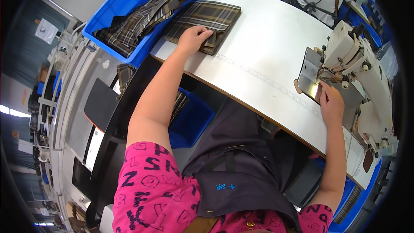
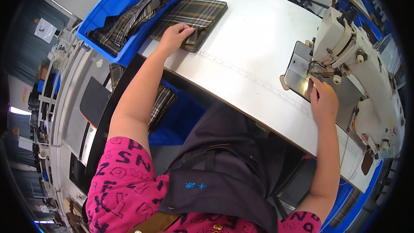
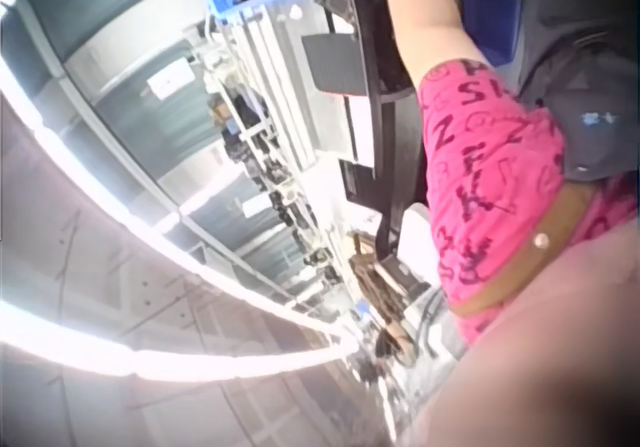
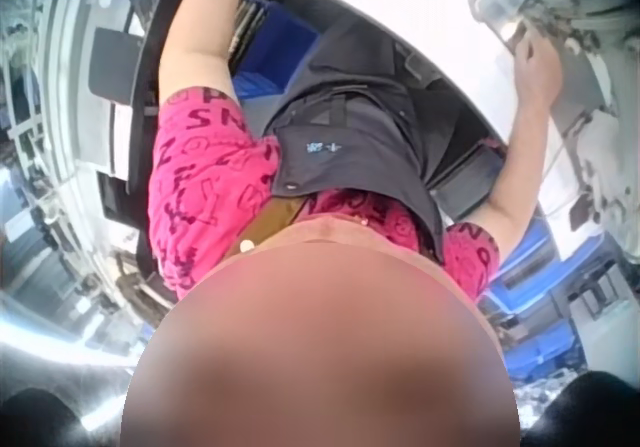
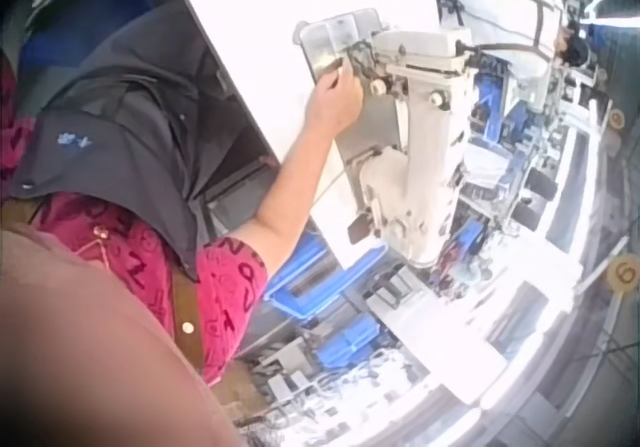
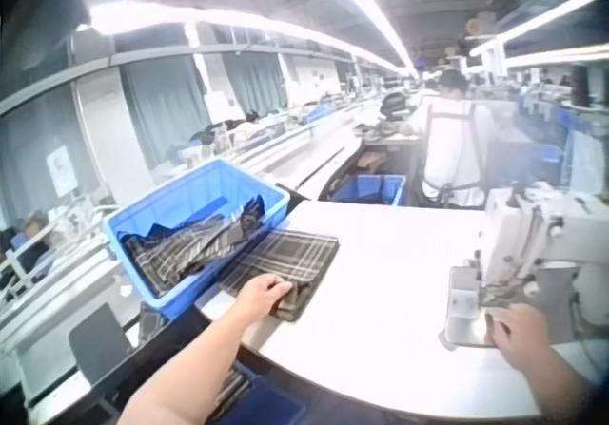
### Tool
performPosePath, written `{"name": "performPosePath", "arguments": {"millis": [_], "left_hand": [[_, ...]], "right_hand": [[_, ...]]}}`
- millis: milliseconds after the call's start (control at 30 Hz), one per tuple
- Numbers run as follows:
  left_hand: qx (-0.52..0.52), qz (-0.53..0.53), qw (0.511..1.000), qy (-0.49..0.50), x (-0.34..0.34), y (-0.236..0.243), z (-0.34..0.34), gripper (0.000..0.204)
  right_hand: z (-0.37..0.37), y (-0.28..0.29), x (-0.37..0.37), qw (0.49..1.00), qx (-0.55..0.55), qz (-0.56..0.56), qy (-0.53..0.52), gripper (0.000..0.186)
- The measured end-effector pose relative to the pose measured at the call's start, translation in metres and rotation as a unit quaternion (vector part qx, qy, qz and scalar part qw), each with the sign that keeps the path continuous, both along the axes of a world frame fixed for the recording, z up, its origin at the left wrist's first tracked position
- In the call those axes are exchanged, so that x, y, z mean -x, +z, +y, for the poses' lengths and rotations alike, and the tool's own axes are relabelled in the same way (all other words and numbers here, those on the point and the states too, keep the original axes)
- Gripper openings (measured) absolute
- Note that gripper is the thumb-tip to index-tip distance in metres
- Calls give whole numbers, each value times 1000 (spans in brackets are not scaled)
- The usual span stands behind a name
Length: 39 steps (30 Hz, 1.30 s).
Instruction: Sewing together pieces of plaid fabric using an industrial sewing machine.
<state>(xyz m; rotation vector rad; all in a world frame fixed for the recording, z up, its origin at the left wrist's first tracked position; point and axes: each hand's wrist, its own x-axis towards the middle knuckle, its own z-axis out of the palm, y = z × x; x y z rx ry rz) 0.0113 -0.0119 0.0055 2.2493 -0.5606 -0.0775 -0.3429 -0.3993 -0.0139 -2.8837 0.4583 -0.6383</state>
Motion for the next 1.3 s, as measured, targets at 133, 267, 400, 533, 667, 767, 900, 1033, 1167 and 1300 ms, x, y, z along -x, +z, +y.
{"name": "performPosePath", "arguments": {"millis": [133, 267, 400, 533, 667, 767, 900, 1033, 1167, 1300], "left_hand": [[260, 179, 949, 11, -32, 16, 13, 31], [261, 183, 948, -3, -15, 63, -12, 29], [115, 154, 974, -117, 59, 56, -67, 26], [5, 68, 953, -296, 129, -4, -100, 26], [-38, -93, 929, -356, 197, -22, -120, 26], [-10, -59, 911, -409, 214, -19, -127, 26], [56, -107, 930, -346, 184, 4, -113, 28], [129, -267, 942, -156, 89, 29, -71, 30], [187, -344, 919, 42, 8, 81, -8, 28], [53, -342, 922, 170, -59, 75, 64, 52]], "right_hand": [[5, 0, -5, 1000, 4, 0, 3, 29], [5, 1, -2, 1000, -4, 3, 2, 27], [0, 0, 2, 1000, 5, -13, 1, 27], [1, 5, 1, 1000, -3, 10, -10, 29], [3, 3, -3, 1000, 3, -5, -2, 29], [3, 2, -6, 1000, 0, -24, 16, 26], [1, 0, -3, 1000, -12, -10, 0, 26], [0, 0, 2, 1000, -4, -24, 17, 25], [-5, -4, 5, 1000, -7, -18, 12, 27], [0, -1, -1, 1000, 3, -18, 19, 27]]}}
